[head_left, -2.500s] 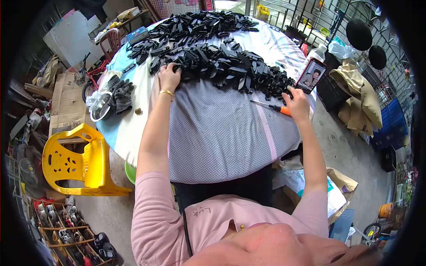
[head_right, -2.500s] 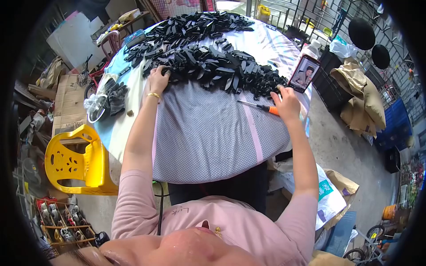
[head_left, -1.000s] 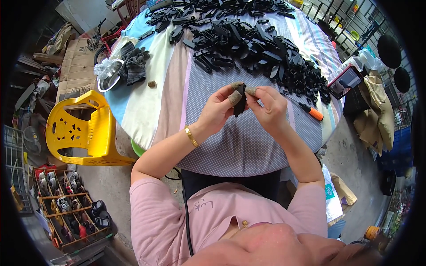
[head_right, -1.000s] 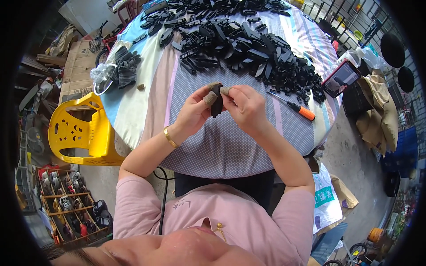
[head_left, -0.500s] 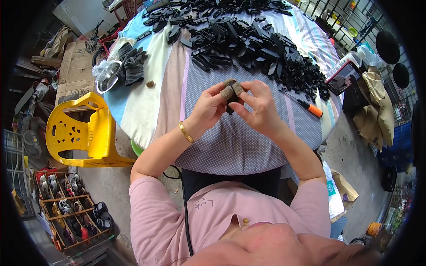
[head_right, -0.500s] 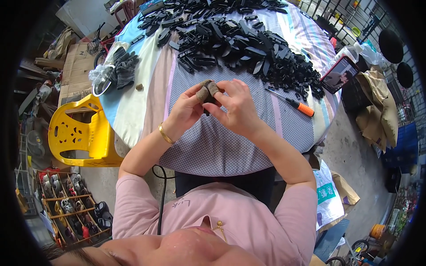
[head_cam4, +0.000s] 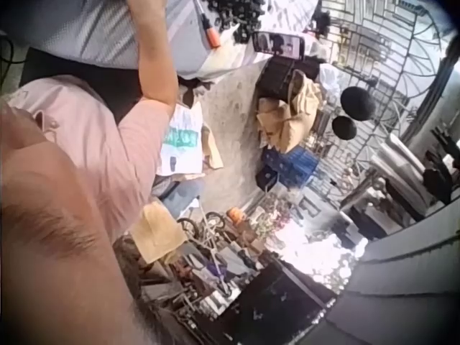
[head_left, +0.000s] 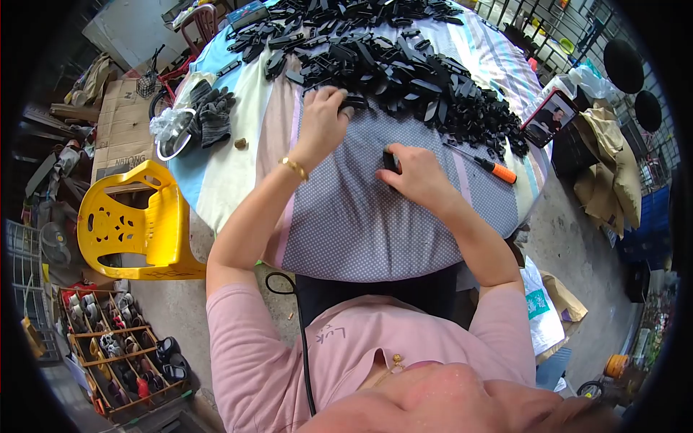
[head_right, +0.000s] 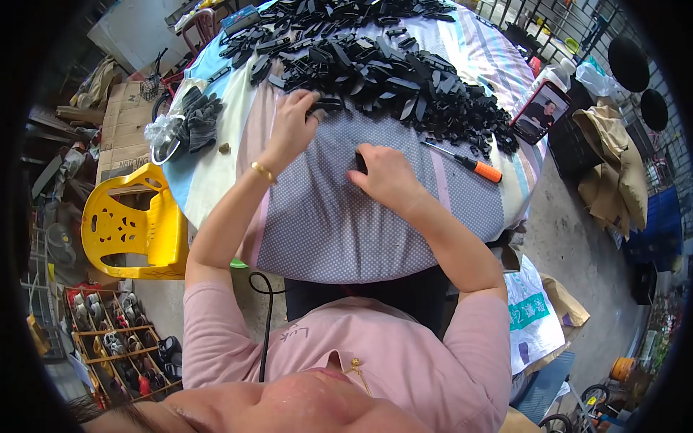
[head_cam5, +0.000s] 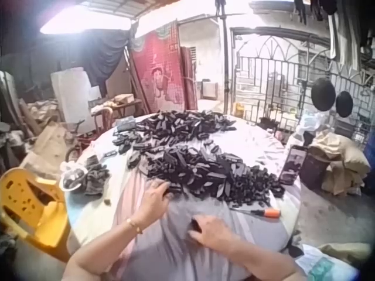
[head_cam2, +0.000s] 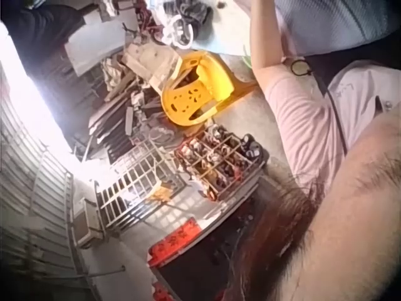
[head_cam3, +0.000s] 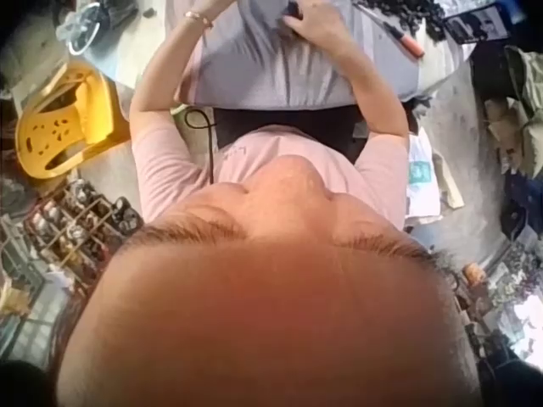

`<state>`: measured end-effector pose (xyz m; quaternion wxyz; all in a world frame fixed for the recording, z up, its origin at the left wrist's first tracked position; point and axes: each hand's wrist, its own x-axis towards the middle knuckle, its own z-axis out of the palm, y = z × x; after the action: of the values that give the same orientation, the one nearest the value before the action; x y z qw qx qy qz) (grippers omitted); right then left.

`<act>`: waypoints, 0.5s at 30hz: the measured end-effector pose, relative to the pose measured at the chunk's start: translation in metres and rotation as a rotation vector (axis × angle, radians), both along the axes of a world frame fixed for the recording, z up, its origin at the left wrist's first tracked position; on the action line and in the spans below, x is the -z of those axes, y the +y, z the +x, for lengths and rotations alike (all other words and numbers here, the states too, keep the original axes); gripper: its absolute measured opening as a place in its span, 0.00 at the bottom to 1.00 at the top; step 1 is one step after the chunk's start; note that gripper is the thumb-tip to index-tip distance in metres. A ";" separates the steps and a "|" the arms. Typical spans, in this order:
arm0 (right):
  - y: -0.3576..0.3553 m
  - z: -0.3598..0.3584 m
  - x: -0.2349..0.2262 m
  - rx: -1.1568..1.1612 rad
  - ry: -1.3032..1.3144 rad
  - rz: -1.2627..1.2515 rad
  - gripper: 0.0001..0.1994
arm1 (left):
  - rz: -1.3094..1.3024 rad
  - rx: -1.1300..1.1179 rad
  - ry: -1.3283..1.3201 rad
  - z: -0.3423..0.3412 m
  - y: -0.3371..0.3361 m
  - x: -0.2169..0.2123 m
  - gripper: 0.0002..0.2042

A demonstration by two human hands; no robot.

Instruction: Assembling small black plastic components by hand on a workspace table.

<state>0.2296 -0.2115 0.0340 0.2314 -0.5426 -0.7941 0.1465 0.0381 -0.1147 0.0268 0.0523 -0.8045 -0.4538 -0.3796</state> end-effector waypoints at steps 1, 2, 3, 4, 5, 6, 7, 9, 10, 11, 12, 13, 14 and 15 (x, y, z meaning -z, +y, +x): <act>0.003 0.004 -0.002 0.003 0.002 0.001 0.16 | 0.001 0.003 0.002 0.000 0.011 0.000 0.14; 0.008 0.011 -0.003 0.098 0.079 0.066 0.15 | 0.001 0.009 0.069 0.000 0.021 0.000 0.14; 0.014 0.022 -0.003 0.200 0.156 0.129 0.14 | -0.002 0.022 0.136 0.004 0.028 0.002 0.15; 0.022 0.035 -0.001 0.283 0.081 0.172 0.12 | -0.001 0.023 0.137 0.004 0.030 0.000 0.15; 0.031 0.049 0.000 0.364 0.006 0.214 0.11 | -0.084 0.001 0.220 0.004 0.031 -0.002 0.15; 0.038 0.059 -0.003 0.461 -0.145 0.117 0.10 | -0.170 -0.025 0.303 0.004 0.030 -0.002 0.14; 0.039 0.067 -0.004 0.513 -0.207 0.091 0.10 | -0.171 -0.020 0.303 0.007 0.028 -0.002 0.14; 0.049 0.079 0.002 0.509 -0.226 0.079 0.10 | -0.005 -0.064 0.232 0.011 0.015 -0.001 0.13; 0.050 0.080 0.003 0.501 -0.247 0.066 0.10 | -0.008 -0.059 0.233 0.015 0.007 -0.003 0.13; 0.050 0.079 0.002 0.498 -0.293 0.020 0.08 | -0.197 -0.005 0.042 0.020 -0.003 -0.006 0.11; 0.050 0.079 0.002 0.500 -0.293 0.018 0.08 | -0.383 0.047 -0.150 0.021 -0.012 -0.009 0.09; 0.051 0.080 0.002 0.505 -0.286 0.014 0.08 | -0.709 0.130 -0.290 0.021 -0.018 -0.012 0.11; 0.051 0.080 0.002 0.511 -0.279 0.009 0.07 | -0.710 0.132 -0.290 0.022 -0.023 -0.009 0.11; 0.052 0.080 0.003 0.508 -0.278 0.010 0.07 | -0.950 0.292 -0.595 0.022 -0.030 -0.007 0.12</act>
<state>0.3093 -0.1598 0.0311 0.1525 -0.7377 -0.6577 0.0043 0.0597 -0.1447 0.0340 -0.4972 -0.6526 -0.4540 -0.3476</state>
